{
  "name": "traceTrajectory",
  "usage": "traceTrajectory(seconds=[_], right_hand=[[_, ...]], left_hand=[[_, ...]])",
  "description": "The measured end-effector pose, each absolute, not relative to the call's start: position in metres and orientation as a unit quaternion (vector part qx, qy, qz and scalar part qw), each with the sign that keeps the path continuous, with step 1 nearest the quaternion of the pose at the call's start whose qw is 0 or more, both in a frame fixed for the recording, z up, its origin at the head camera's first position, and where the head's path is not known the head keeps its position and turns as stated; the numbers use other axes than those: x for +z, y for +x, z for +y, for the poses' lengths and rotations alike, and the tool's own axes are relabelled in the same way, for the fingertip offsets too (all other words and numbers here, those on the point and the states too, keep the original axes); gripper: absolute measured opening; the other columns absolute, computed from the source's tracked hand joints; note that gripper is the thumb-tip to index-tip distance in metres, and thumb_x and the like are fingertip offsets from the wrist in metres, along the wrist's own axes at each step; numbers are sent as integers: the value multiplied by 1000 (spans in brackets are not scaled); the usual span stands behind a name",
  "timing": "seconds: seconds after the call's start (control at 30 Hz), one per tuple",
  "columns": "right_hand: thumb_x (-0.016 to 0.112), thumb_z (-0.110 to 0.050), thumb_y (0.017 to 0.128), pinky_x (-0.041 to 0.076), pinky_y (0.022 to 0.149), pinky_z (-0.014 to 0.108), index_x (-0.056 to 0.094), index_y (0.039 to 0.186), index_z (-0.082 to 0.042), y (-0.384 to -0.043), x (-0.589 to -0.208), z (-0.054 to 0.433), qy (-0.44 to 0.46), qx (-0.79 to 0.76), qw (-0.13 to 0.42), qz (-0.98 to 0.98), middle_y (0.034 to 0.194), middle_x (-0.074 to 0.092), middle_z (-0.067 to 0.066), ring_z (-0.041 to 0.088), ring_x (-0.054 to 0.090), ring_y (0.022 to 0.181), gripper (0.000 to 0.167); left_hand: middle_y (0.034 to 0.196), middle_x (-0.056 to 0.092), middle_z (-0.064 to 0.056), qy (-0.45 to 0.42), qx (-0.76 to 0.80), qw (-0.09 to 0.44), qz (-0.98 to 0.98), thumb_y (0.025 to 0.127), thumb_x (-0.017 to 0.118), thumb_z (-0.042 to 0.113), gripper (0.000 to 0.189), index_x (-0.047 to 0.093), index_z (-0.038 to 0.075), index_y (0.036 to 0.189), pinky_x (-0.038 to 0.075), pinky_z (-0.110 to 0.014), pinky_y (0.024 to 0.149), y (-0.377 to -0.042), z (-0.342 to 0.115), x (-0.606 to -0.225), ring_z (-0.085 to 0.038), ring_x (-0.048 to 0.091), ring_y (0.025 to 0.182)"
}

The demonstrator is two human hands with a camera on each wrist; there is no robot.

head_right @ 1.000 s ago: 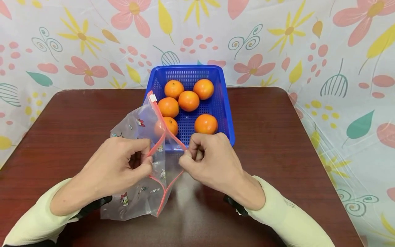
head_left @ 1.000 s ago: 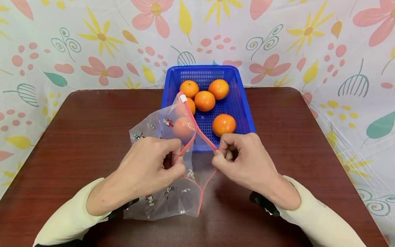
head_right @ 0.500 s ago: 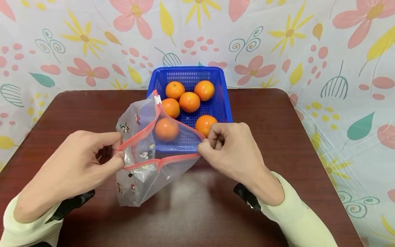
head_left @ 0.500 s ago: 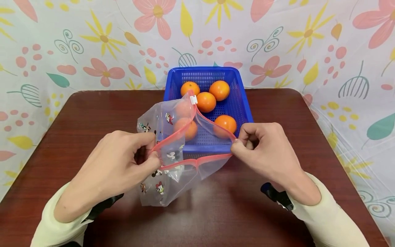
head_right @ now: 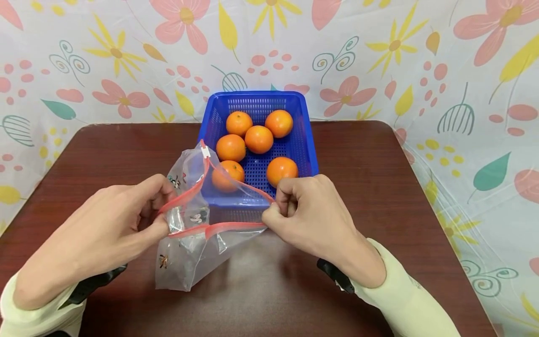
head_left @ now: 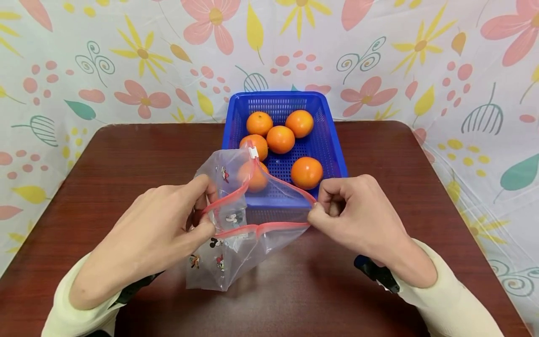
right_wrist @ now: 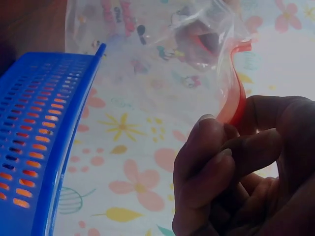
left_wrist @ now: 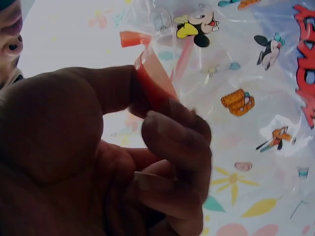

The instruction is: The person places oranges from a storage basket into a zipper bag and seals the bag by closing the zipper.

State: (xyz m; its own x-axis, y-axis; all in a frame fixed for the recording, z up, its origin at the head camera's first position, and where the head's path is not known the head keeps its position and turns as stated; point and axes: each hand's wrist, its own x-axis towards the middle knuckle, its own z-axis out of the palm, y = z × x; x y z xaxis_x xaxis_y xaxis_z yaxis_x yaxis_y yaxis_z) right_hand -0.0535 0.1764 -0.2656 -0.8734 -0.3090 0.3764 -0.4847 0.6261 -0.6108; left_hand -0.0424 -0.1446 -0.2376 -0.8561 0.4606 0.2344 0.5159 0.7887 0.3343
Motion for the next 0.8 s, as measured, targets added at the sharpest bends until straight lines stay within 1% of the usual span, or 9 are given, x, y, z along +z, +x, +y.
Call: traceTrajectory(seconds=[0.07,0.17,0.23,0.3,0.4,0.53,0.63,0.7,0.8], right_hand=[[70,-1,75,26,45,21,47,59,-28,-53,-266,176,232,365,126,-893,53,39,-22,2,39,46,38],[69,-1,75,26,45,21,45,59,-27,-53,-267,176,246,358,131,-891,54,38,-23,1,37,46,38],[68,-2,74,25,45,21,44,59,-27,-54,-267,176,252,355,130,-891,54,37,-23,0,37,46,38],[68,-2,75,23,45,21,43,59,-27,-54,-267,175,257,351,130,-891,54,36,-23,0,36,45,38],[70,-4,78,26,44,20,46,61,-27,-54,-268,175,261,347,130,-891,54,38,-23,-1,38,45,38],[78,-11,85,31,44,20,51,65,-28,-54,-270,172,259,346,125,-893,55,44,-22,-2,43,46,38],[82,-22,90,35,45,21,53,67,-29,-54,-271,171,252,347,115,-896,56,47,-22,0,46,48,38],[84,-28,92,36,46,22,55,68,-30,-55,-271,170,252,350,103,-896,56,49,-22,1,48,49,37],[83,-28,93,38,47,22,59,69,-30,-55,-272,169,260,352,90,-895,58,50,-22,1,49,50,34]], left_hand=[[65,46,22,-274,-211,79,-935,85,65,10,22,56,29,91,35,-25,50,-44,-144,-240,1,43,55],[62,42,22,-291,-228,86,-925,92,73,15,24,55,31,87,32,-23,49,-47,-141,-242,2,40,53],[61,42,24,-302,-238,95,-918,94,77,20,26,55,31,84,31,-23,48,-48,-139,-244,3,39,52],[62,42,24,-313,-249,103,-911,95,77,22,28,54,31,82,31,-22,48,-49,-136,-246,2,40,53],[64,42,20,-333,-259,123,-898,95,73,19,31,49,27,77,29,-21,50,-50,-131,-250,2,39,56],[66,39,14,-352,-264,129,-889,91,69,13,31,46,24,75,25,-19,50,-50,-125,-254,2,36,58],[67,40,14,-361,-271,124,-884,90,70,12,31,46,24,74,25,-18,50,-50,-122,-256,3,36,58],[66,40,15,-368,-277,120,-880,90,70,13,31,47,25,74,24,-17,50,-49,-120,-257,4,36,57],[66,42,17,-375,-288,114,-874,92,72,15,30,49,26,75,26,-16,49,-48,-118,-257,5,38,57]])
